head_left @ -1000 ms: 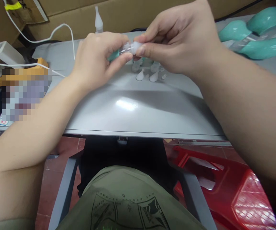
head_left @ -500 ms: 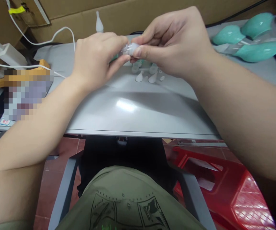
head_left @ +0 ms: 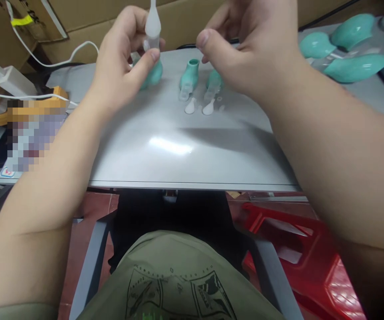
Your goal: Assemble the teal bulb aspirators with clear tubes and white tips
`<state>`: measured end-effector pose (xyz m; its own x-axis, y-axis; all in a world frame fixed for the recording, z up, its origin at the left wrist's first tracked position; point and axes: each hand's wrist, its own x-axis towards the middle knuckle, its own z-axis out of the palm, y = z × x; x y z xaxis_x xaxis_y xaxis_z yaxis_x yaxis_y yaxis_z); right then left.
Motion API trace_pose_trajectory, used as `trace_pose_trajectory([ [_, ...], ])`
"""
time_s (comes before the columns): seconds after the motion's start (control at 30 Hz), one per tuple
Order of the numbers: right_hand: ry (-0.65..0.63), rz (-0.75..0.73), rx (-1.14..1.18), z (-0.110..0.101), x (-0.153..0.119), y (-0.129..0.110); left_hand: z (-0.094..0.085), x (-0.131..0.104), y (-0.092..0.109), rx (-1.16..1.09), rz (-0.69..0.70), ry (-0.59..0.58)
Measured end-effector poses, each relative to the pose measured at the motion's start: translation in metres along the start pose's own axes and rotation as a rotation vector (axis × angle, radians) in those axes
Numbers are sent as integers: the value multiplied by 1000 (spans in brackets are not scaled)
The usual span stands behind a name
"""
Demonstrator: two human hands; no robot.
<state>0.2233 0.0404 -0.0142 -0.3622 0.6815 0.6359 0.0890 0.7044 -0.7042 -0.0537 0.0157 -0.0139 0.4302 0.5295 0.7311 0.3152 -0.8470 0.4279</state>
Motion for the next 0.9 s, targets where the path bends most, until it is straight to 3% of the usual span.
trace_pose_trajectory([
  [0.07, 61, -156, -137, 1, -1, 2, 1, 0, 4, 102, -83, 10],
  [0.13, 31, -221, -206, 3, -3, 1, 6, 2, 7, 176, -143, 36],
  [0.23, -21, -234, -238, 5, -6, -5, 15, 5, 1, 238, -194, 53],
  [0.43, -74, -176, -322, 4, -12, -22, 32, 8, -36, 449, -294, 68],
  [0.5, -72, -170, -352, 2, -13, -24, 34, 5, -38, 458, -300, 58],
  [0.63, -61, -155, -362, -3, -12, -23, 26, -3, -18, 459, -326, 62],
  [0.73, -58, -125, -369, -10, -11, -30, 17, -8, 6, 485, -134, 43],
  [0.77, -78, -115, -415, -13, -11, -34, 16, -10, 14, 472, -52, 87],
  [0.9, -337, -105, -653, -24, -12, -49, 28, -12, 36, 306, 64, -7],
])
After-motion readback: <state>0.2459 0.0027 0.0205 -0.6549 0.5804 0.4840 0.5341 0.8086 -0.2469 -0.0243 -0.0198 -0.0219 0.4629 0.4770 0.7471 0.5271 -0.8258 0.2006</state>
